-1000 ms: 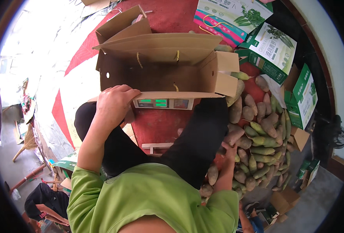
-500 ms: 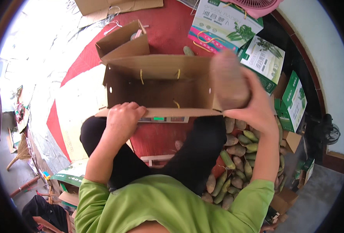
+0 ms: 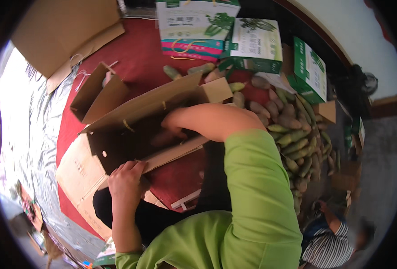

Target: Packing green radishes into boxes and weighing them on a digital scale.

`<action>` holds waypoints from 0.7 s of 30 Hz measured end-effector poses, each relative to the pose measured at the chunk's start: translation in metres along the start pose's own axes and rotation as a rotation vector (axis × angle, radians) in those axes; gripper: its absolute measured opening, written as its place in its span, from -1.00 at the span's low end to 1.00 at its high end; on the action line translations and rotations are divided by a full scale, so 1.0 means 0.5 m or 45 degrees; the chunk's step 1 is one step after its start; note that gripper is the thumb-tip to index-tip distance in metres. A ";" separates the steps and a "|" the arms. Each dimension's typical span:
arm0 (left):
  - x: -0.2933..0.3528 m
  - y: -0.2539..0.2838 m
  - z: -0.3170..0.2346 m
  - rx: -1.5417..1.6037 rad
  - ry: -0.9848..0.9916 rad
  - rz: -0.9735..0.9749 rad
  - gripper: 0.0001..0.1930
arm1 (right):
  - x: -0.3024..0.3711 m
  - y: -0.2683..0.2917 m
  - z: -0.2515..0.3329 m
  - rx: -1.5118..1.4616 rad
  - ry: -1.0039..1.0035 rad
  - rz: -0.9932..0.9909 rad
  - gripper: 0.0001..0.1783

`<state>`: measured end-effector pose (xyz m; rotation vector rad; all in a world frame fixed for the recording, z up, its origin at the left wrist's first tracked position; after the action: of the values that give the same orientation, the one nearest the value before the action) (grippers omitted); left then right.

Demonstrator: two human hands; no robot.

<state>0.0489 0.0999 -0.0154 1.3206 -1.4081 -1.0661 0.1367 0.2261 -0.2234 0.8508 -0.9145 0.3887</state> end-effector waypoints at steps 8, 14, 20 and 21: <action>0.004 -0.006 0.004 -0.008 0.059 0.133 -0.76 | -0.029 -0.033 -0.007 0.241 0.001 0.182 -0.39; 0.002 -0.002 0.008 -0.036 0.098 -0.027 -0.78 | 0.040 0.087 0.101 0.033 0.509 -0.128 -0.32; 0.003 -0.010 0.001 0.035 0.069 -0.035 -0.72 | 0.475 0.179 0.041 -0.707 0.626 -1.257 -0.42; 0.005 -0.010 0.005 0.038 0.111 -0.030 -0.72 | 0.526 0.150 0.009 -0.763 0.558 -1.391 -0.44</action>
<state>0.0473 0.0974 -0.0206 1.3916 -1.3511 -0.9944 0.2382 0.2561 0.0288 0.5572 -0.0490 -0.6127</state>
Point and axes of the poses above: each hand's wrist, its own x-axis away from the middle knuckle, its own y-axis out of the back of the hand, z = x × y, the point moved 9 cm from there along -x, towards the middle knuckle, and after that the axes turned 10 degrees about y, right-handed, at the moved point
